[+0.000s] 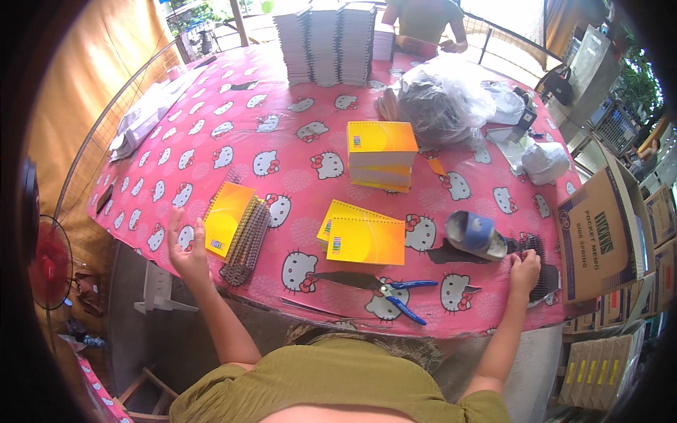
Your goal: The person threads wire coils through the punched edges of small yellow notebooks and uses a blue hand tool to crimp the ends of the wires.
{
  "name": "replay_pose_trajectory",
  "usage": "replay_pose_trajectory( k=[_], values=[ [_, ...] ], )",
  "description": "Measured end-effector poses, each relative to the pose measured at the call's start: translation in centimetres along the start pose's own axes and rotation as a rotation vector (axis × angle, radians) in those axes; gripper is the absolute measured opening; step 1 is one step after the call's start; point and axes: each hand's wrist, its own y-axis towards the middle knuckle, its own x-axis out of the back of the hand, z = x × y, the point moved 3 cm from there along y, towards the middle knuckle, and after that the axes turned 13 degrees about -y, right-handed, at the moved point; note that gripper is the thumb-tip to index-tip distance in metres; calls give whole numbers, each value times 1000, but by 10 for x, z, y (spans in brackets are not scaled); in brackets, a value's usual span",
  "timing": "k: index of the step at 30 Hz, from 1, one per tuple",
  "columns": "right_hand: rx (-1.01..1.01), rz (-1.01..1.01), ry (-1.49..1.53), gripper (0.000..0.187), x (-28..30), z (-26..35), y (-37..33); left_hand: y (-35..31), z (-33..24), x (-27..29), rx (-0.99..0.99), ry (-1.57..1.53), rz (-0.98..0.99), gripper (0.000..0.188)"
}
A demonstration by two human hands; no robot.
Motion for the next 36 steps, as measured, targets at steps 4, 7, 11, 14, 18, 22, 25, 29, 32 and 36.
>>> replay_pose_trajectory(
  k=[4, 7, 11, 14, 18, 22, 25, 29, 32, 36],
  values=[
    [-33, 84, -66, 29, 4, -5, 9, -21, -97, -79, -67, -347, 309, 31],
    [29, -77, -21, 22, 16, -10, 14, -53, -113, -165, -176, -160, 897, 34],
    [6, -116, -13, 22, 49, 13, 8, -86, -74, -237, -325, 171, 1124, 28],
    [56, -130, 47, 27, 45, 7, 8, -79, -62, -263, 51, 145, 1563, 20],
    [303, -180, 348, 25, 58, 45, -8, -71, -60, -266, 211, -103, 1434, 15],
    [557, -2, 787, 24, 107, 120, -64, -66, -82, -239, -26, -388, 1249, 11],
    [629, 47, 1029, 23, 134, 160, -94, -67, -99, -208, -118, -387, 1195, 9],
    [700, 59, 1082, 21, 141, 181, -109, -85, -100, -191, -273, -309, 1124, 9],
    [642, 46, 1100, 20, 143, 180, -110, -79, -112, -178, -237, -332, 1081, 7],
    [649, 95, 1111, 22, 149, 174, -102, -38, -155, -161, -414, -302, 963, 7]
  ],
)
